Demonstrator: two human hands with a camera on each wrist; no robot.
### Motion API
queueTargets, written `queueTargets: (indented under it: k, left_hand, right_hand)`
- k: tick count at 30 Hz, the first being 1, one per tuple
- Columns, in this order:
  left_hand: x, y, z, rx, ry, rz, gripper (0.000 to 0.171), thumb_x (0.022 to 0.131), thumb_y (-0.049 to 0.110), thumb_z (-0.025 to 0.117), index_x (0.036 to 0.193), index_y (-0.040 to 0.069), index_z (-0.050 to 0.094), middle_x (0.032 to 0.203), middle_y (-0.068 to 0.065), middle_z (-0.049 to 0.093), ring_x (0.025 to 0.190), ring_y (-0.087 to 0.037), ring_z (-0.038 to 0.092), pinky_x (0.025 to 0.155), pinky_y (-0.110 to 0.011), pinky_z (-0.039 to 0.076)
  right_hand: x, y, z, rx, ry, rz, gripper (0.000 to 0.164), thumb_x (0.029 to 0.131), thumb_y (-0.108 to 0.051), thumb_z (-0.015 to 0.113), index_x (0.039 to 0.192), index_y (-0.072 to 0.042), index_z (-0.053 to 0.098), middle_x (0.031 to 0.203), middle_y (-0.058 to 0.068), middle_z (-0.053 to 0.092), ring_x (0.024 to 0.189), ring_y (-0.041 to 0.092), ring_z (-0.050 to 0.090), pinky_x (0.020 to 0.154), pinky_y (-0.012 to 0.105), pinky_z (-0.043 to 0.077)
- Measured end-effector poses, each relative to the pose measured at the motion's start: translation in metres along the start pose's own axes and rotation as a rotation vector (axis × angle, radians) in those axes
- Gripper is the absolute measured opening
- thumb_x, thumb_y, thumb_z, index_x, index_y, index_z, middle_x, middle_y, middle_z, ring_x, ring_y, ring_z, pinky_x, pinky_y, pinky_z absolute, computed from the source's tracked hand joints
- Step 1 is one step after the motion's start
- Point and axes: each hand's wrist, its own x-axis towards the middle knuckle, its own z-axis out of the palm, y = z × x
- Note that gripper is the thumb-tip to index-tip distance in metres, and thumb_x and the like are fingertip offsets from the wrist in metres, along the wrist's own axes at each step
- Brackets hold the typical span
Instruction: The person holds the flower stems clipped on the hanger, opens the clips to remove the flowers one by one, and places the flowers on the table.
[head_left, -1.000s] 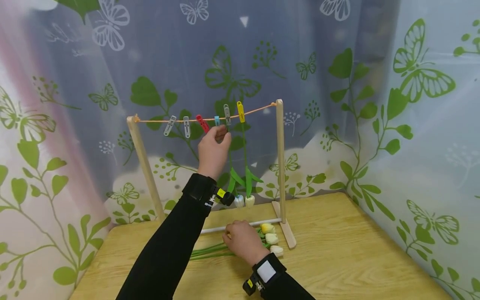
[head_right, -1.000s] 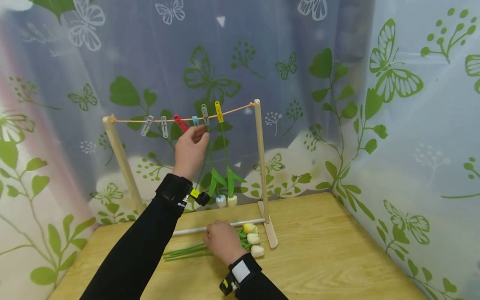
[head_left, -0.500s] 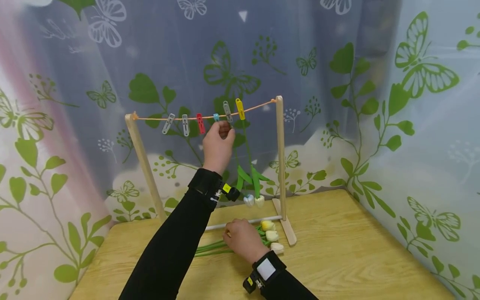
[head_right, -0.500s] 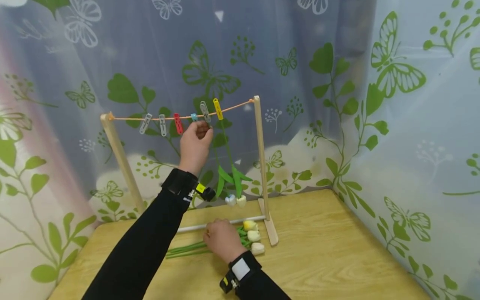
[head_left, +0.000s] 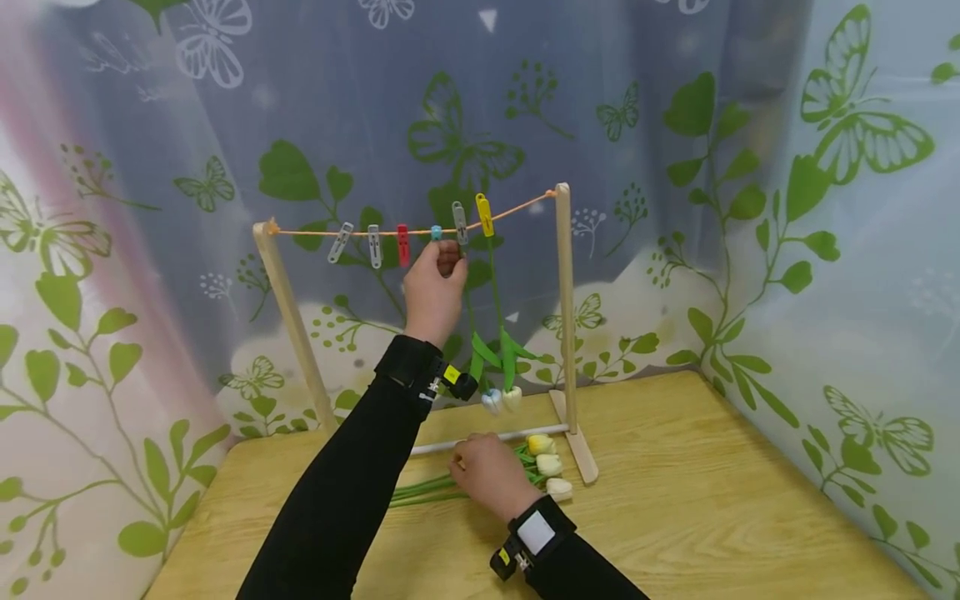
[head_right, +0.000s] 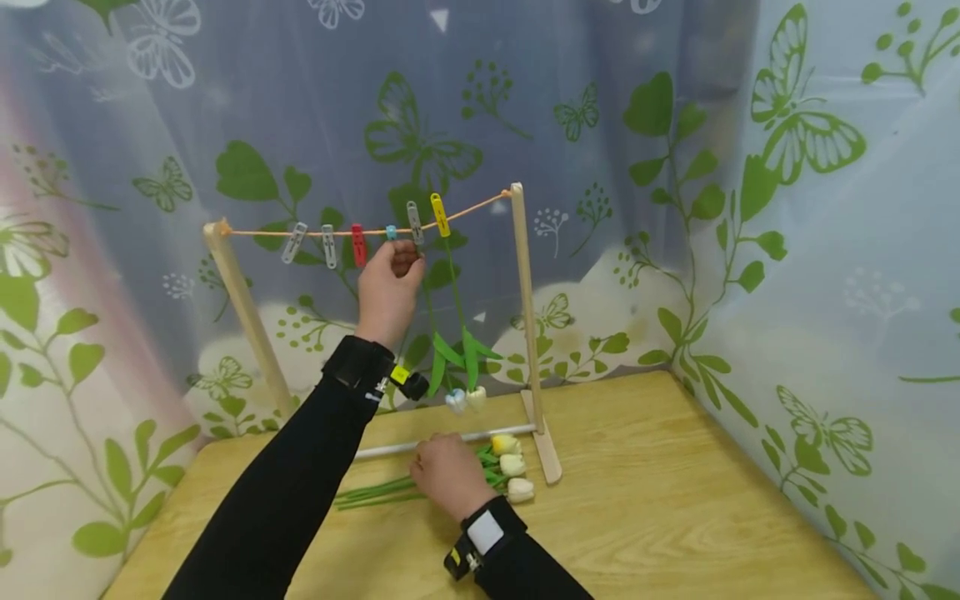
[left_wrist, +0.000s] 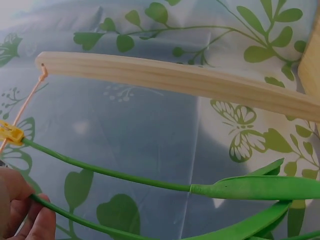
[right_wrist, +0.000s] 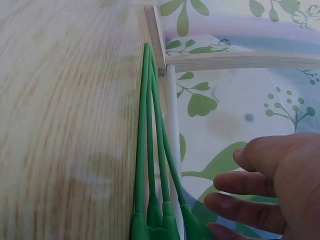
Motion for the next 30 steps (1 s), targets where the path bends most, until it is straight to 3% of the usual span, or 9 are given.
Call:
queueTargets:
  k: [8,18,25,30]
  left_hand:
    - [-0.001,-0.01,-0.003,0.021,-0.004,0.021,0.026,0.111,0.016,0.067,0.136,0.008,0.068,0.13,-0.013,0.074,0.119,-0.029,0.073,0.096,-0.044,0.065]
    - [-0.003,-0.017,0.002,0.032,-0.033,0.02,0.028,0.111,0.015,0.067,0.138,0.008,0.068,0.131,-0.012,0.075,0.121,-0.028,0.074,0.099,-0.043,0.066]
    - [-0.006,-0.016,0.0,0.033,-0.046,0.009,0.028,0.112,0.016,0.066,0.139,0.009,0.067,0.132,-0.011,0.074,0.121,-0.028,0.072,0.099,-0.042,0.064]
    - [-0.003,-0.016,-0.002,0.027,-0.047,0.024,0.029,0.112,0.016,0.066,0.14,0.009,0.067,0.133,-0.011,0.074,0.123,-0.027,0.072,0.1,-0.042,0.064]
  right_hand:
    - [0.003,0.004,0.003,-0.01,-0.03,0.021,0.021,0.102,-0.017,0.076,0.082,-0.014,0.078,0.072,-0.005,0.062,0.061,0.003,0.043,0.058,0.018,0.038]
    - [0.002,0.017,-0.013,0.079,-0.041,0.093,0.034,0.109,-0.016,0.068,0.075,-0.016,0.07,0.068,-0.007,0.052,0.06,0.004,0.037,0.057,0.018,0.034]
    - [-0.004,0.029,-0.026,0.032,-0.02,0.128,0.014,0.107,-0.015,0.072,0.098,-0.01,0.082,0.086,0.002,0.073,0.066,0.004,0.051,0.059,0.02,0.043]
    - [0.008,0.037,-0.052,-0.027,-0.021,0.103,0.016,0.107,-0.018,0.073,0.111,-0.007,0.083,0.097,0.008,0.079,0.067,0.009,0.06,0.056,0.023,0.046]
